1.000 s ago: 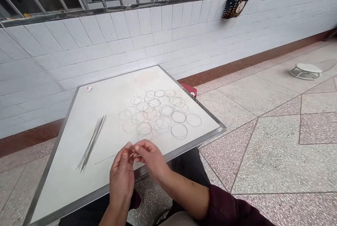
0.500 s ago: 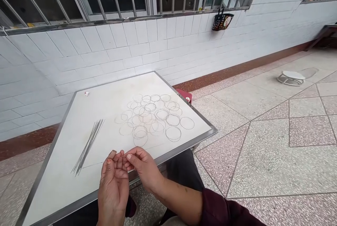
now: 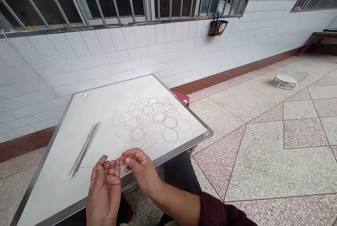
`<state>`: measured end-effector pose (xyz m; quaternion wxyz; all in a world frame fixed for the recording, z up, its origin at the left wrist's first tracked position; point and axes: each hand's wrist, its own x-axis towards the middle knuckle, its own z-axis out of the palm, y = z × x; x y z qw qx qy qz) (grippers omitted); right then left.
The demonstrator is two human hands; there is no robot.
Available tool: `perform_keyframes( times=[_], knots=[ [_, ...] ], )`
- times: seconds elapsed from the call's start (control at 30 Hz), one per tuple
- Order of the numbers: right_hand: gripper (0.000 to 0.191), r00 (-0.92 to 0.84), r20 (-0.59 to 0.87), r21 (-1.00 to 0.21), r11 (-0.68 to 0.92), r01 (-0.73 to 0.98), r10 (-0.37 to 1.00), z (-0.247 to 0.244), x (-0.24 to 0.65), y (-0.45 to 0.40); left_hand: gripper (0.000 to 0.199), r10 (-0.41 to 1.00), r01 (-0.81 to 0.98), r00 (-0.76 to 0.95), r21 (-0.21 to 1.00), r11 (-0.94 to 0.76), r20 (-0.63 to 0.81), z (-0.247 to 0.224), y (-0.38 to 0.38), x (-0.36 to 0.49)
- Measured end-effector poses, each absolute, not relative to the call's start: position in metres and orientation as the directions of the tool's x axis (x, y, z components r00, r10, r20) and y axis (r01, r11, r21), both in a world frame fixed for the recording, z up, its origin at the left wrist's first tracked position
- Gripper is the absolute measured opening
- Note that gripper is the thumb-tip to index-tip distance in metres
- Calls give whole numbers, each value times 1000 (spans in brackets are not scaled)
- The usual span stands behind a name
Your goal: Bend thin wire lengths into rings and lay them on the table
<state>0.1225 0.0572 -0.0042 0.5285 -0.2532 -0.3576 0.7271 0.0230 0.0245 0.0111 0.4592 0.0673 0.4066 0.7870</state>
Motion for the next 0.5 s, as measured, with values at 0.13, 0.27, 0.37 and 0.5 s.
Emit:
perform_keyframes(
  times=[0.13,0.27,0.37,0.5],
  knots=[
    [22,-331,28,-744,-201,-637,943,-7,123,57,12,780,-684,-554,693,-228,-290,13,23,24],
    [24,-381,74,-746,-202,-634,922,-7,127,57,17,786,-693,-545,684,-226,-293,15,20,23],
    [27,-436,139,-787,-167,-594,889,-3,132,56,21,808,-685,-529,693,-225,-260,17,17,19],
    [30,-464,179,-832,-118,-541,867,4,140,54,25,839,-651,-501,732,-203,-212,20,13,13]
  ],
)
